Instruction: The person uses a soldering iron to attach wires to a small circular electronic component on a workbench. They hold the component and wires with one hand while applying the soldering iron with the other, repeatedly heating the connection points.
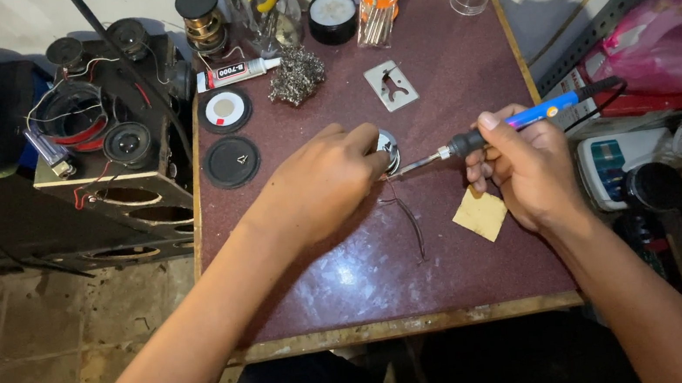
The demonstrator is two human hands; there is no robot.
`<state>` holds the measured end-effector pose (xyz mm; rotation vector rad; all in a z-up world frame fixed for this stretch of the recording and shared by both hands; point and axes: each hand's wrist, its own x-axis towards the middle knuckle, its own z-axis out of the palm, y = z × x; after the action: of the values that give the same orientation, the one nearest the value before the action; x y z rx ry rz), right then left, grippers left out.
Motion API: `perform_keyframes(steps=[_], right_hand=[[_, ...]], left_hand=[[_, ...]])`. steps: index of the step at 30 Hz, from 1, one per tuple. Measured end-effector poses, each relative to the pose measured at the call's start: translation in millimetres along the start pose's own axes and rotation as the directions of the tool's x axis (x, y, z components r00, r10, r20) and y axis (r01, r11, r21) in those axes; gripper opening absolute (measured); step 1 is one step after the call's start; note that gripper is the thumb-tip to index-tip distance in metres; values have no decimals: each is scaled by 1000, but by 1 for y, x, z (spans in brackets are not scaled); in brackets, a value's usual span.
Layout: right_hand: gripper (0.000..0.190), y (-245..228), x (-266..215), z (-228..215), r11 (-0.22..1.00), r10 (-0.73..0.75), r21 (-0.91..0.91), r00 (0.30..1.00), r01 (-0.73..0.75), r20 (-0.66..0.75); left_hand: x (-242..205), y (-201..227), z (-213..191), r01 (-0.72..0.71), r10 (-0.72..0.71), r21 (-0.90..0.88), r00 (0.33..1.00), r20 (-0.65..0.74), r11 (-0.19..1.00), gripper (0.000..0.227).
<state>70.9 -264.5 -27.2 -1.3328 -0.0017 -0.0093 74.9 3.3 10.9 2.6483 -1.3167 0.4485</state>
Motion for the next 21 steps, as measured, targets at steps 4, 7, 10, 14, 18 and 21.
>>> perform_keyframes(steps=[4, 7, 10, 14, 18, 21], right_hand=[[28, 1, -1, 1, 1000, -2, -6, 1000, 2, -2], [27, -1, -1, 1, 1000, -7, -19, 1000, 7, 8], [27, -1, -1, 1, 1000, -4, -22, 1000, 4, 6], [28, -1, 0, 1, 1000, -4, -28, 1000, 4, 11], [28, 1, 1, 0, 1000, 1, -8, 1000, -1, 10], [27, -1, 1, 1, 1000, -2, -4, 1000, 2, 8]], left_hand=[[1, 2, -2, 10, -11, -21, 1000, -11, 1000, 11], [2, 3, -6, 18, -18, -34, 1000, -7, 999, 6], [3, 3, -7, 13, -13, -27, 1000, -1, 1000, 6], [4, 2, -6, 16, -17, -18, 1000, -10, 1000, 6], [3, -3, 3, 1, -2, -17, 1000, -13, 1000, 5], [3, -3, -1, -3, 3, -10, 1000, -11, 1000, 5]])
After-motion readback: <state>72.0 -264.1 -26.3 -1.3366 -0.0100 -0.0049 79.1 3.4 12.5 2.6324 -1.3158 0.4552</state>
